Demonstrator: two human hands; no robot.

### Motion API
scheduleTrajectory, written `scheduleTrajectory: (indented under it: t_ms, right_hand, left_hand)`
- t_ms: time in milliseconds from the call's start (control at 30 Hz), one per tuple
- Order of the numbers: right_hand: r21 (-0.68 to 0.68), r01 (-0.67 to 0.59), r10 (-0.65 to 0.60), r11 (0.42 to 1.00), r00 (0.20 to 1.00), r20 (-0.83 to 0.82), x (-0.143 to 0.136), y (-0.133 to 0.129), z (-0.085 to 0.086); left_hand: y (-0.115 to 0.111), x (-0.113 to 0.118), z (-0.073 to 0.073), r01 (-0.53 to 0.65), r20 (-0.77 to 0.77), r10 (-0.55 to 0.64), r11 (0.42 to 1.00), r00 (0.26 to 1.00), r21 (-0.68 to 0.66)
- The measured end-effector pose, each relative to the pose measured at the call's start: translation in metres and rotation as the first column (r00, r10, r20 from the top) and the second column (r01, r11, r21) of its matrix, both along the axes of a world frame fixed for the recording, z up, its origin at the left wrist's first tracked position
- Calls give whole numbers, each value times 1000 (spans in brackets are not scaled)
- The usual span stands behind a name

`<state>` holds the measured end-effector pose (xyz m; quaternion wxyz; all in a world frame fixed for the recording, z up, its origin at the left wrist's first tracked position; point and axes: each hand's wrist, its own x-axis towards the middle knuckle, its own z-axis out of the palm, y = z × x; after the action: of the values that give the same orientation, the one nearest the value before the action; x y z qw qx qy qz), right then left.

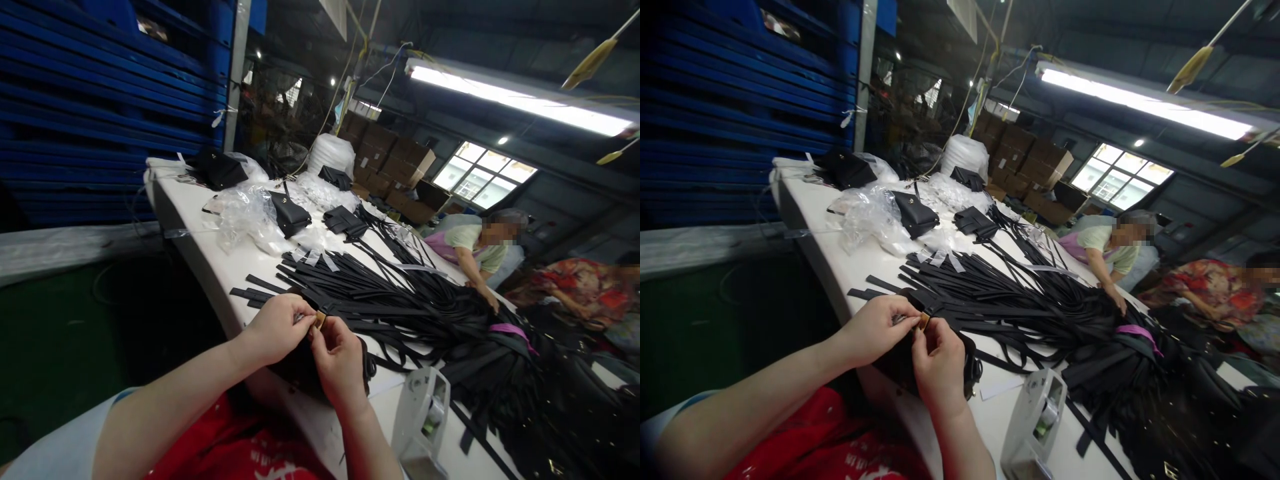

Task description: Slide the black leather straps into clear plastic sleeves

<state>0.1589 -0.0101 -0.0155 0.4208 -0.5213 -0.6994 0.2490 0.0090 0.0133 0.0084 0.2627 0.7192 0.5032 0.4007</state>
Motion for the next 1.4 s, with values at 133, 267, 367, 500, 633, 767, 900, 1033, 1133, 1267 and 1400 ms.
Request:
scheduleTrajectory:
  t_ms: [133,267,367,500,633,767,900,1033,1133,1267,1400]
  right_hand:
    - [78,83,-93,994,986,136,-3,-2,2]
    - [69,98,-106,993,986,126,-5,-4,7]
    - [26,82,-84,996,995,48,-5,-5,11]
    - [-94,21,-33,995,990,-136,-2,-4,11]
    - [-189,-84,15,979,940,-341,1,-1,7]
    - [-218,-111,23,970,928,-371,4,1,8]
    - [-195,-100,30,976,943,-332,5,0,9]
    - [-102,-46,27,994,982,-185,3,-1,6]
    - [-40,-16,12,999,993,-113,-1,-2,4]
    - [4,-23,24,1000,996,-81,-4,0,-1]
    - [-43,-75,68,996,986,-153,-3,0,-2]
  left_hand:
    - [-1,4,5,-45,-175,56,997,983,62]
    - [-8,10,5,-91,-303,136,983,943,158]
    - [-13,10,4,-79,-362,161,970,918,231]
    - [-20,5,2,1,-420,166,930,892,368]
    - [-24,-2,1,73,-419,143,886,897,458]
    - [-20,-6,1,18,-187,59,922,981,387]
    - [-7,-3,-1,-52,35,45,972,998,229]
    - [-1,2,-6,-63,102,46,981,994,181]
    - [-4,6,-10,-101,118,79,977,990,190]
    - [-8,9,-15,-162,73,150,969,986,188]
    - [-9,6,-18,-116,8,116,985,993,126]
